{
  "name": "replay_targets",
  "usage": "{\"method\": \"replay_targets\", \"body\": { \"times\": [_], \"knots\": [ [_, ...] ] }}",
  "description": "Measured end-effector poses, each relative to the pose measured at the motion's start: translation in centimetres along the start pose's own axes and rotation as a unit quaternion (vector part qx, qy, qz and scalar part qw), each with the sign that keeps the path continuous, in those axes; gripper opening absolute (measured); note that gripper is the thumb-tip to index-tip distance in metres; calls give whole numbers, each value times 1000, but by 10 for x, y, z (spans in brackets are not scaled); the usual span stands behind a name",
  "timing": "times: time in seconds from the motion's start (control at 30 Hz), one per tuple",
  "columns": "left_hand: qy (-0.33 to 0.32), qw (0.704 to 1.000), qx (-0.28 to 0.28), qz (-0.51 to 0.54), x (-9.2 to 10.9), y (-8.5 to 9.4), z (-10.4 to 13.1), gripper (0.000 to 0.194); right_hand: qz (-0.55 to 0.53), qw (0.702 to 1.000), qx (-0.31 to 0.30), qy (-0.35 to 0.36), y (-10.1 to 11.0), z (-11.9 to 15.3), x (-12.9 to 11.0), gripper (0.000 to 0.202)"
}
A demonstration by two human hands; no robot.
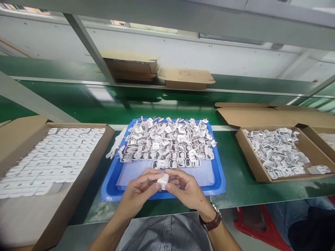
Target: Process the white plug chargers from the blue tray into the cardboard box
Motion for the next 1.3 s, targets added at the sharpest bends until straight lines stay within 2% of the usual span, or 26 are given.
{"method": "replay_targets", "body": {
  "times": [0.1,0.23,0.43,0.7,0.97,1.2,1.3],
  "knots": [
    [-4,1000,-19,-4,1,-3,2,21,6,1000,11,-1,0,0,1,39],
    [-3,999,-34,-6,0,-4,5,22,62,997,17,48,-6,3,-11,37],
    [-8,1000,-17,-15,-1,-5,5,21,105,991,58,68,-5,8,-14,37],
    [-6,1000,8,3,1,-2,2,19,95,992,-3,81,-15,8,-20,44],
    [-30,998,35,-34,1,1,4,21,66,996,30,44,-12,4,-12,34],
    [-41,997,41,-55,5,-2,1,19,65,996,-1,54,-14,-1,-19,35],
    [-26,997,46,-56,3,0,-3,16,66,996,-2,63,-13,-2,-21,36]
  ]
}}
Point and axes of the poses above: each hand's wrist, its own z-axis away from the middle knuckle, its own y-axis out of the back of the hand, x = y × z, the point moved 10 cm from there along -z, towards the middle knuckle, and after that the axes turned 8 degrees about -z, right-handed, at the moved point
